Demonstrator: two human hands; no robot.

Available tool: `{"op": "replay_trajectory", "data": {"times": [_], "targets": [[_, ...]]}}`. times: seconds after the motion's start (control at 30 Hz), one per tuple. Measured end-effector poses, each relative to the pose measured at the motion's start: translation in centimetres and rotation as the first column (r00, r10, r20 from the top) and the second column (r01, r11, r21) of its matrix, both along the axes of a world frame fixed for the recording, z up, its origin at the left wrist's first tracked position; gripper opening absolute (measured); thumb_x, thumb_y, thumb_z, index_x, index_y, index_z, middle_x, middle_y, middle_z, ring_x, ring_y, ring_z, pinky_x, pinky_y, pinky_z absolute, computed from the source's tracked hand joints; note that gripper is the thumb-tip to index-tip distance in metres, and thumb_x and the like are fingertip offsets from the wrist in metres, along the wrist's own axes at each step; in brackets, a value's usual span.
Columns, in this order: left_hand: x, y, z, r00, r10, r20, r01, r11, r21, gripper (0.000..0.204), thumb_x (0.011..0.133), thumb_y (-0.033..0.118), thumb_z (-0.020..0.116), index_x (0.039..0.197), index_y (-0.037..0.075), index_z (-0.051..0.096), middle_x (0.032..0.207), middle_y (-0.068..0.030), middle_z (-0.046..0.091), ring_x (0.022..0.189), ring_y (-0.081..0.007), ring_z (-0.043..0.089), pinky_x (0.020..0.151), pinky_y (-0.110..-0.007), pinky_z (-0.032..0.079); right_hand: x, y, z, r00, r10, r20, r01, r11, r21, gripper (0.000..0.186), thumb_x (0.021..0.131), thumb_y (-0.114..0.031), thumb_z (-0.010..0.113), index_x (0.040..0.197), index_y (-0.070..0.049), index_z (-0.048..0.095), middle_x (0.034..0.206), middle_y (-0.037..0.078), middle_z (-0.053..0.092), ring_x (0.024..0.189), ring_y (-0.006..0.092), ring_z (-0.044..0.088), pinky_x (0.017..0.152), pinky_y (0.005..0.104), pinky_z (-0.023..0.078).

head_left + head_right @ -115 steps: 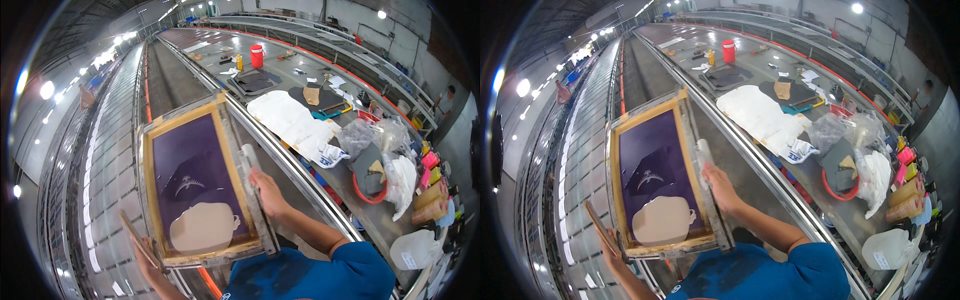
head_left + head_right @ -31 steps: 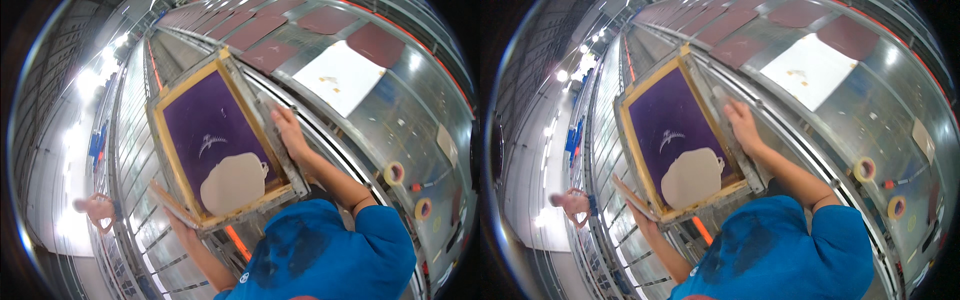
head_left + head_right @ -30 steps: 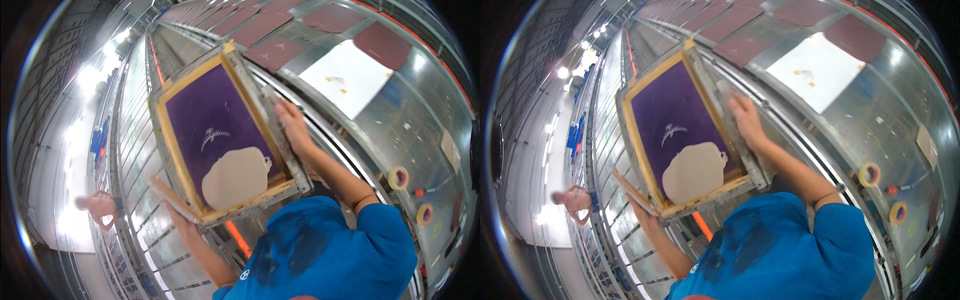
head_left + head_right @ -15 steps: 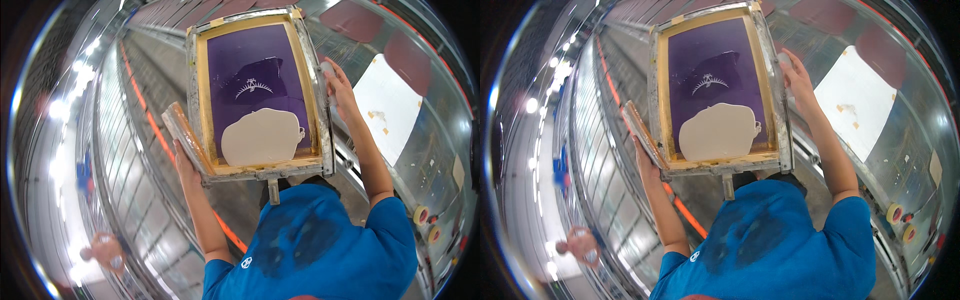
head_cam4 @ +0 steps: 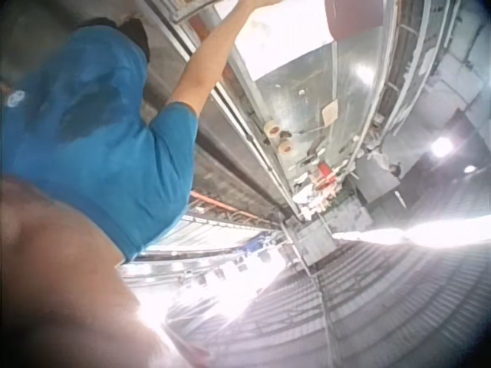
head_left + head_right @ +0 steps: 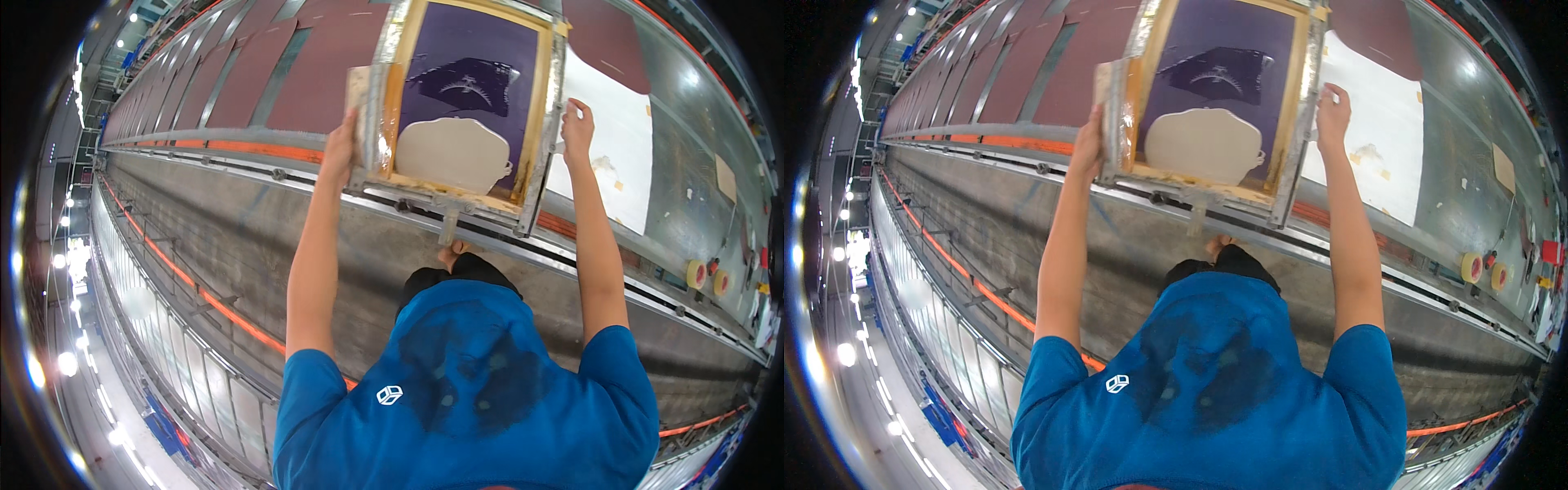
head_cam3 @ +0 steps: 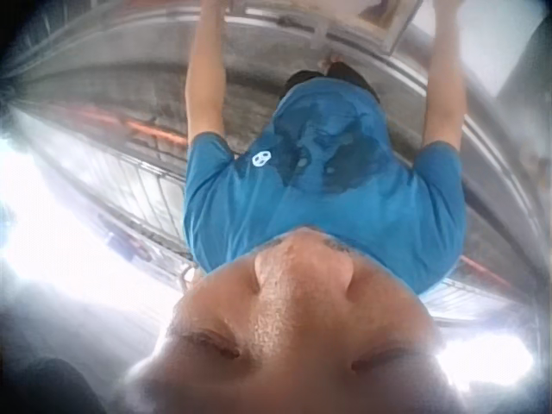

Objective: The person mixes a beige paste in a small container, then pours it onto a screen printing frame. They use a squeegee to pull the paste across the screen, repeatedly wiping the squeegee and reapplying paste to maintain coverage.

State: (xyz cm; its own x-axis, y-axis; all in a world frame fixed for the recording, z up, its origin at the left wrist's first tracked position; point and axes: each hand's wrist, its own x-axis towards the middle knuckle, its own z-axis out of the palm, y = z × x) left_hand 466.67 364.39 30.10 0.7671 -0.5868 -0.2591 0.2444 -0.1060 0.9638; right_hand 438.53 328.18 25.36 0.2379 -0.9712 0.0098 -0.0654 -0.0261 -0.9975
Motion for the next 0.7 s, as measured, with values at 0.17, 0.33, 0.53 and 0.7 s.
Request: {"op": "replay_trajectory", "data": {"times": [0.17, 0.33, 0.53, 0.7], "targets": [[4.6, -4.0, -7.2, 0.989, -0.08, -0.123, 0.091, 0.993, 0.079, 0.085, 0.097, 0.063, 0.055, 0.136, -0.012, 0.051, 0.128, -0.0179, 0.064, 0.114, -0.0234, 0.063, 0.098, -0.037, 0.05, 1.8, 1.0, -3.8, 0.968, -0.129, -0.216, 0.114, 0.99, -0.083, 0.027, 0.1, -0.019, 0.054, 0.121, -0.011, 0.069, 0.081, 0.005, 0.063, 0.07, 0.0129, 0.054, 0.069, 0.0321, 0.046], [6.2, -4.1, -10.6, 0.964, -0.039, -0.262, 0.069, 0.992, 0.108, 0.101, 0.088, 0.07, 0.062, 0.133, -0.019, 0.05, 0.128, -0.0216, 0.063, 0.118, -0.0274, 0.061, 0.1, -0.04, 0.049, 2.9, 1.8, -5.7, 0.945, -0.169, -0.279, 0.133, 0.981, -0.143, 0.026, 0.098, -0.019, 0.054, 0.118, -0.011, 0.07, 0.077, 0.005, 0.063, 0.066, 0.0138, 0.052, 0.067, 0.0326, 0.045], [7.1, -1.9, -10.3, 0.974, -0.037, -0.223, 0.08, 0.979, 0.189, 0.083, 0.095, 0.063, 0.058, 0.134, -0.011, 0.054, 0.123, -0.0154, 0.065, 0.108, -0.0216, 0.064, 0.094, -0.037, 0.052, 4.9, 3.4, -6.8, 0.936, -0.159, -0.315, 0.103, 0.977, -0.186, 0.023, 0.099, -0.019, 0.053, 0.115, -0.013, 0.069, 0.07, 0.007, 0.059, 0.062, 0.0147, 0.05, 0.063, 0.0339, 0.042], [8.8, -0.2, -8.7, 0.99, -0.069, -0.125, 0.092, 0.978, 0.189, 0.063, 0.093, 0.044, 0.072, 0.13, -0.004, 0.057, 0.118, -0.0109, 0.067, 0.106, -0.0186, 0.064, 0.093, -0.034, 0.052, 6.2, 4.3, -7.9, 0.925, -0.14, -0.354, 0.115, 0.989, -0.09, 0.022, 0.1, -0.02, 0.053, 0.115, -0.014, 0.069, 0.064, 0.006, 0.055, 0.061, 0.0186, 0.051, 0.064, 0.038, 0.042]]}}
